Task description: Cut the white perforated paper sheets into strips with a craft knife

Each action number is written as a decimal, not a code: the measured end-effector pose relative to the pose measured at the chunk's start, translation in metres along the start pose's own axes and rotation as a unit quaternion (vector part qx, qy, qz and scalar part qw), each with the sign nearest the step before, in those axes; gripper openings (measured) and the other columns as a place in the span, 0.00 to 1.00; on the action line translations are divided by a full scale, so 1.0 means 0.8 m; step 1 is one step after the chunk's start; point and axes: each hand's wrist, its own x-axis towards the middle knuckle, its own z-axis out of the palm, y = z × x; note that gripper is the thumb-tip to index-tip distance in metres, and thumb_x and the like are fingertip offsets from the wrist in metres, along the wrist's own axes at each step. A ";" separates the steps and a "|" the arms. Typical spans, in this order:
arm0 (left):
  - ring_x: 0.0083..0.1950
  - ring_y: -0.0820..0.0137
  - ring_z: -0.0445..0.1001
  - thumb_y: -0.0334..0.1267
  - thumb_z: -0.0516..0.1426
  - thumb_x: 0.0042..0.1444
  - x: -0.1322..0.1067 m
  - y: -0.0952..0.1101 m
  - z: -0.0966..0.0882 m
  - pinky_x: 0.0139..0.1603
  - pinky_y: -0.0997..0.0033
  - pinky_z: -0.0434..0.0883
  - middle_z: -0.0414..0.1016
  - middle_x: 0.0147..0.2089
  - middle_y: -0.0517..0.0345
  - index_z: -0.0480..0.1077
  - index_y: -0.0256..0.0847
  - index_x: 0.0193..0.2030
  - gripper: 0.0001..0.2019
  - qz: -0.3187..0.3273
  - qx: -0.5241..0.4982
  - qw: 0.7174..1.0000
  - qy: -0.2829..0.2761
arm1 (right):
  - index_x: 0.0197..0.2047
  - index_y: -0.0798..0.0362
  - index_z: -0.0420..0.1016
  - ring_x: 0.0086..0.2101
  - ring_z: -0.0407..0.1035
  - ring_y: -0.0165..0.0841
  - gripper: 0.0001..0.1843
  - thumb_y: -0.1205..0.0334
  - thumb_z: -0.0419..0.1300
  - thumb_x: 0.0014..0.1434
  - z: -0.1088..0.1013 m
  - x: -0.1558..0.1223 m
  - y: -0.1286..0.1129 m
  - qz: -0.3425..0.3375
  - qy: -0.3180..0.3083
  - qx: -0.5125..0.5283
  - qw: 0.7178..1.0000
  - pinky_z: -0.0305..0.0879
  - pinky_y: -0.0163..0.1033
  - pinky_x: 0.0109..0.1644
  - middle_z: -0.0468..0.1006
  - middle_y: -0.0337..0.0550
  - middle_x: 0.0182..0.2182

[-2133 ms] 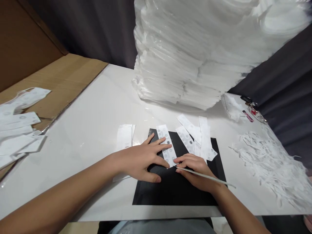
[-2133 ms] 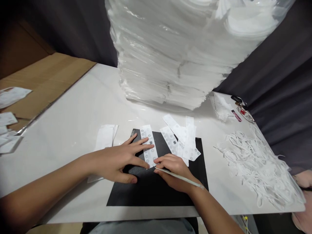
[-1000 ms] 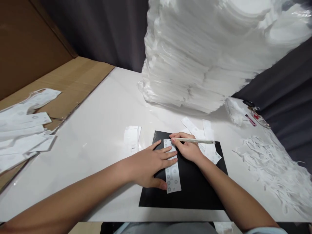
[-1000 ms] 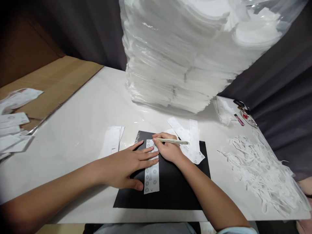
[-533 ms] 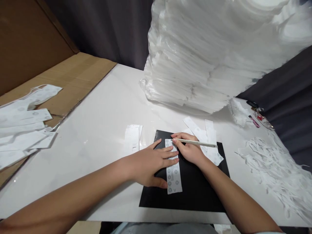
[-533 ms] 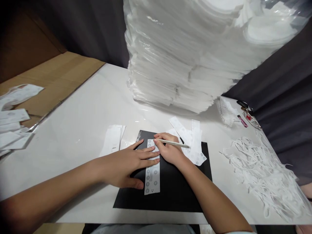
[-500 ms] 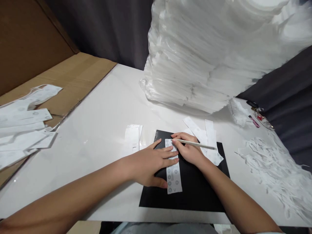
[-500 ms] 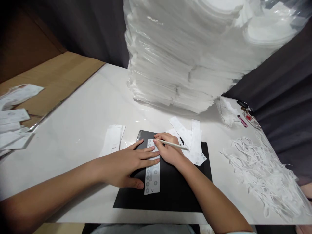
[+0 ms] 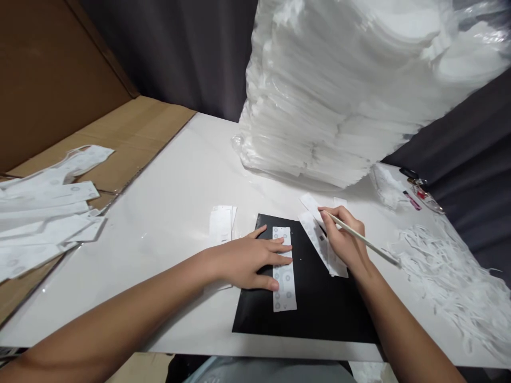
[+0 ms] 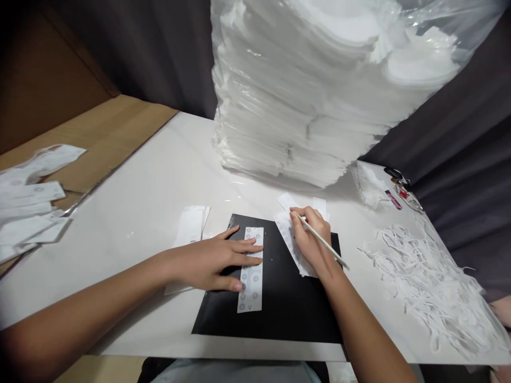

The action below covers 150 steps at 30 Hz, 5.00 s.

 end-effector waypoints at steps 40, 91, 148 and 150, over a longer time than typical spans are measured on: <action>0.73 0.50 0.31 0.64 0.48 0.57 0.015 -0.002 0.018 0.68 0.42 0.34 0.31 0.73 0.42 0.41 0.34 0.71 0.45 -0.156 0.117 0.981 0.016 | 0.27 0.49 0.69 0.40 0.75 0.37 0.09 0.66 0.55 0.60 0.036 -0.101 -0.024 -0.071 -0.125 0.109 0.984 0.71 0.42 0.43 0.80 0.46 0.35; 0.64 0.49 0.62 0.56 0.46 0.63 -0.042 -0.011 -0.049 0.59 0.46 0.62 0.58 0.67 0.43 0.70 0.44 0.57 0.25 -0.276 0.179 0.916 0.228 | 0.36 0.49 0.71 0.40 0.74 0.43 0.08 0.60 0.52 0.62 0.022 -0.077 0.006 -0.141 -0.129 -0.058 0.980 0.69 0.47 0.46 0.80 0.45 0.33; 0.60 0.60 0.69 0.34 0.57 0.61 0.045 0.001 0.007 0.66 0.54 0.54 0.76 0.52 0.55 0.75 0.44 0.36 0.05 0.109 0.109 0.986 0.059 | 0.27 0.52 0.68 0.47 0.73 0.41 0.15 0.51 0.59 0.59 -0.009 -0.069 0.008 0.166 -0.080 0.306 0.934 0.68 0.52 0.53 0.76 0.49 0.48; 0.56 0.62 0.72 0.31 0.54 0.63 0.050 0.001 0.012 0.65 0.54 0.55 0.77 0.50 0.55 0.75 0.43 0.34 0.09 0.119 0.117 0.983 0.082 | 0.26 0.52 0.68 0.46 0.73 0.41 0.15 0.51 0.60 0.59 -0.012 -0.068 0.006 0.166 -0.063 0.309 0.934 0.70 0.51 0.52 0.77 0.50 0.47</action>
